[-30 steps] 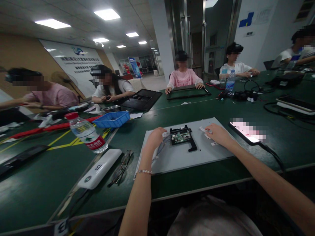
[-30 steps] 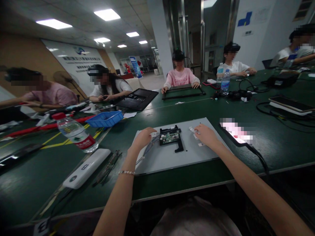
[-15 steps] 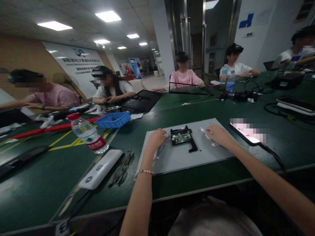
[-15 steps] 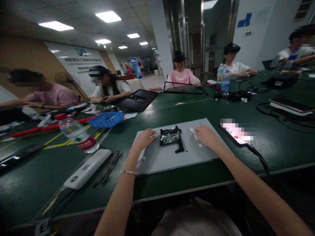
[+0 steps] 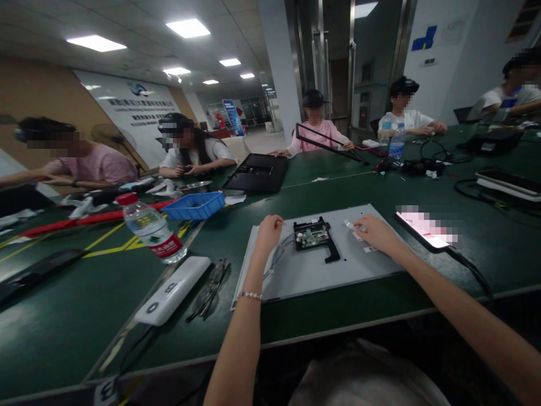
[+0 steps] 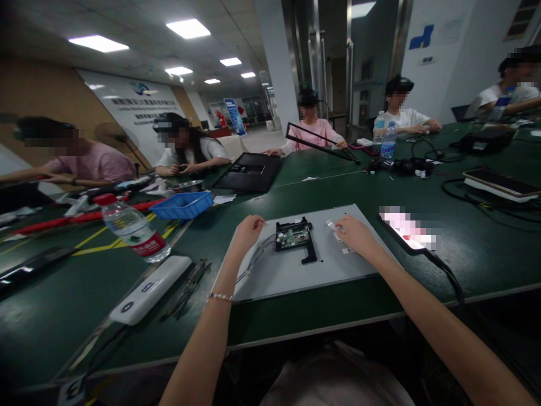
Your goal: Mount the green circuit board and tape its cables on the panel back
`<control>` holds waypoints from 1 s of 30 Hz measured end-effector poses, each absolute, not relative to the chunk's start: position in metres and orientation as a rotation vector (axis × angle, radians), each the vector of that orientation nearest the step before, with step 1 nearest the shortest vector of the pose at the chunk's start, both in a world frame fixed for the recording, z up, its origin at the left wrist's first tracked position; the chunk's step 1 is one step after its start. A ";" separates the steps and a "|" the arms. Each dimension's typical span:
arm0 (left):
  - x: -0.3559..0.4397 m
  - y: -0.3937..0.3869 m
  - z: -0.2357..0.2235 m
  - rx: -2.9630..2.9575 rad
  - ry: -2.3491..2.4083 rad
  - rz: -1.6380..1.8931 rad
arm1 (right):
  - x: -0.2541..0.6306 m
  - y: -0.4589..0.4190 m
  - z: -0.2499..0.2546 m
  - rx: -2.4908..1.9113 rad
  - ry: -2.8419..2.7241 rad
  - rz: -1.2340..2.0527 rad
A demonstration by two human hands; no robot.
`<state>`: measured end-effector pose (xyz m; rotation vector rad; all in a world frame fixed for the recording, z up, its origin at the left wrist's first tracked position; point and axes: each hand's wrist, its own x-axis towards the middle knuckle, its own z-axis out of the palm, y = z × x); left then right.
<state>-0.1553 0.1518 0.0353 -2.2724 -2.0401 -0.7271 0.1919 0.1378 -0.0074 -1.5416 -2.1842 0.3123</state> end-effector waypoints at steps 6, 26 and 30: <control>-0.137 0.157 0.025 -2.430 -2.083 -0.585 | 0.192 0.141 -0.012 -1.541 -2.194 0.299; -0.125 0.160 0.015 -2.353 -2.139 -0.519 | 0.193 0.144 -0.016 -1.519 -2.185 0.250; -0.122 0.157 0.015 -2.314 -2.157 -0.528 | 0.193 0.140 -0.012 -1.522 -2.182 0.248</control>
